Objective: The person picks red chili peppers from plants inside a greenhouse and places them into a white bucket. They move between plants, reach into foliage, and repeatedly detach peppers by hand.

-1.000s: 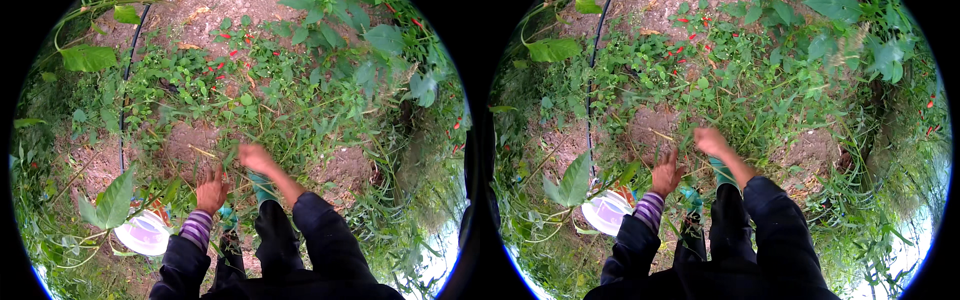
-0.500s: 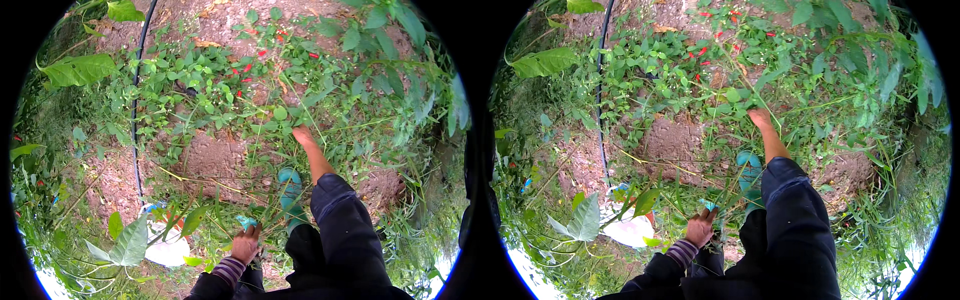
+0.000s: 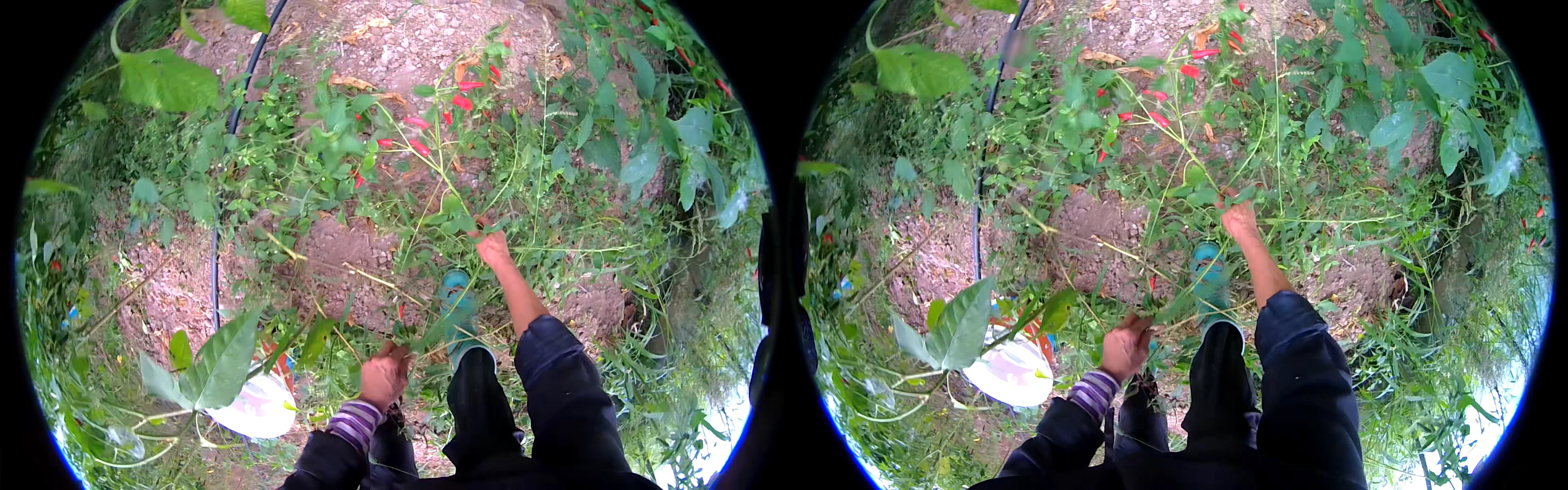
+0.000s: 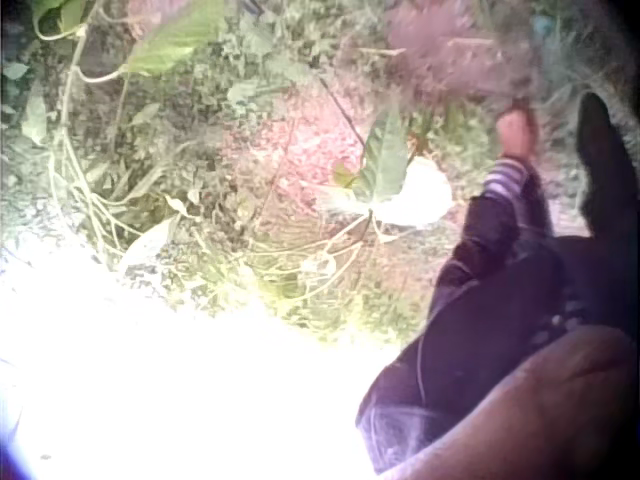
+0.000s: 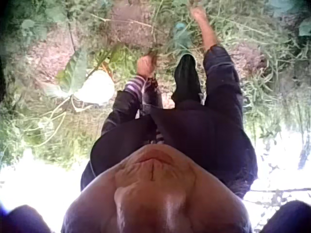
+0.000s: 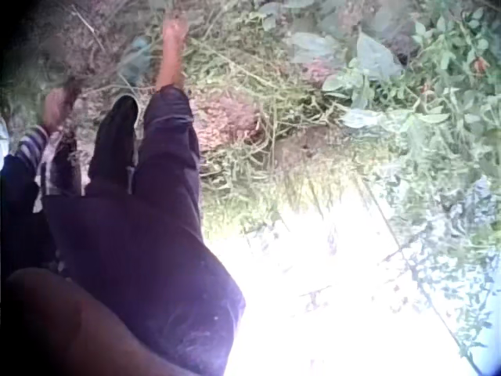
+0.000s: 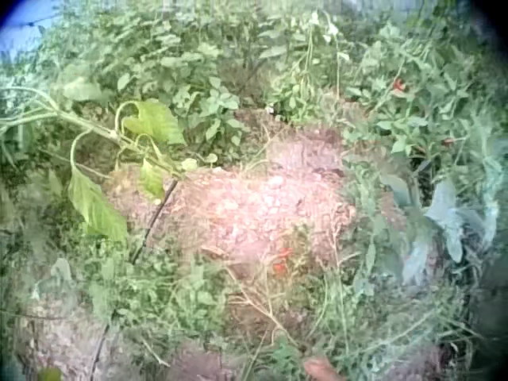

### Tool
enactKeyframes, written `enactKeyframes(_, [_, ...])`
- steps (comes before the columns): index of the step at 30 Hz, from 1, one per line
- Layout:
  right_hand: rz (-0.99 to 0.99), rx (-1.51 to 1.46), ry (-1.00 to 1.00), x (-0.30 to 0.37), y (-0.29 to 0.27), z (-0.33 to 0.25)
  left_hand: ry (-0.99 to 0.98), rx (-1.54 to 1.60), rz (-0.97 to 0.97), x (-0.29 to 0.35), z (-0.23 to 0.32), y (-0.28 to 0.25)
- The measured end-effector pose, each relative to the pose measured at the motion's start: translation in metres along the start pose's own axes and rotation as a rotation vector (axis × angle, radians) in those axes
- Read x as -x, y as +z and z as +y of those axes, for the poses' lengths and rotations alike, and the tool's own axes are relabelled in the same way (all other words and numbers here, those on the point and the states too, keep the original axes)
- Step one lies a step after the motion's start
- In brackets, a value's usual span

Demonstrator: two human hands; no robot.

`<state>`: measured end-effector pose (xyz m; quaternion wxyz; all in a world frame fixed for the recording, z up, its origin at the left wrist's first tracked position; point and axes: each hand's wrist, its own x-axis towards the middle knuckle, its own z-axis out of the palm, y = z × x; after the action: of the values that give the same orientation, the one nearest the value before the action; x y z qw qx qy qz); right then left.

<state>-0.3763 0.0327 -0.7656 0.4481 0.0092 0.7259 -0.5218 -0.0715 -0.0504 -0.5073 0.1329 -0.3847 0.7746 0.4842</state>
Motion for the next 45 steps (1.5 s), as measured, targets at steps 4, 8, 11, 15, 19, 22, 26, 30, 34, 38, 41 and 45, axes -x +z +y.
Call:
enactKeyframes(4, [-0.018,-0.089,-0.119,0.042,0.031,-0.027,-0.029,0.063,0.178,0.019,-0.002,-0.035])
enactKeyframes(8, [0.087,0.715,-0.513,0.067,0.030,-0.040,0.023,0.010,0.239,0.053,-0.003,-0.055])
enactKeyframes(11, [0.119,0.474,-0.521,0.090,0.018,-0.038,-0.009,0.033,0.210,0.087,-0.001,-0.055])
enactKeyframes(15, [0.039,0.182,-0.512,0.137,0.012,-0.034,0.009,0.085,0.241,0.126,0.001,-0.059])
enactKeyframes(19, [0.115,0.519,-0.479,0.172,-0.021,-0.020,0.042,0.292,0.234,0.136,0.026,-0.066])
enactKeyframes(22, [0.061,0.666,-0.448,0.207,-0.019,-0.017,-0.116,0.648,0.192,0.134,0.047,-0.073])
enactKeyframes(26, [0.033,0.716,-0.607,0.297,-0.005,-0.053,-0.203,0.992,0.159,0.111,0.061,-0.068])
enactKeyframes(30, [0.073,0.433,-0.475,0.328,-0.036,-0.034,-0.258,1.384,0.104,0.066,0.073,-0.033])
enactKeyframes(34, [-0.050,0.515,-0.701,0.342,-0.060,-0.028,-0.276,1.559,0.008,0.042,0.094,0.002])
enactKeyframes(38, [-0.279,0.019,-0.607,0.362,-0.073,-0.042,-0.218,1.631,-0.036,0.026,0.144,0.019])
enactKeyframes(41, [-0.305,-0.286,-0.471,0.378,-0.085,-0.027,-0.383,1.044,0.292,0.023,0.155,0.043])
enactKeyframes(45, [-0.273,-0.039,-0.630,0.378,-0.089,-0.032,-0.538,1.236,0.147,0.025,0.129,0.068])
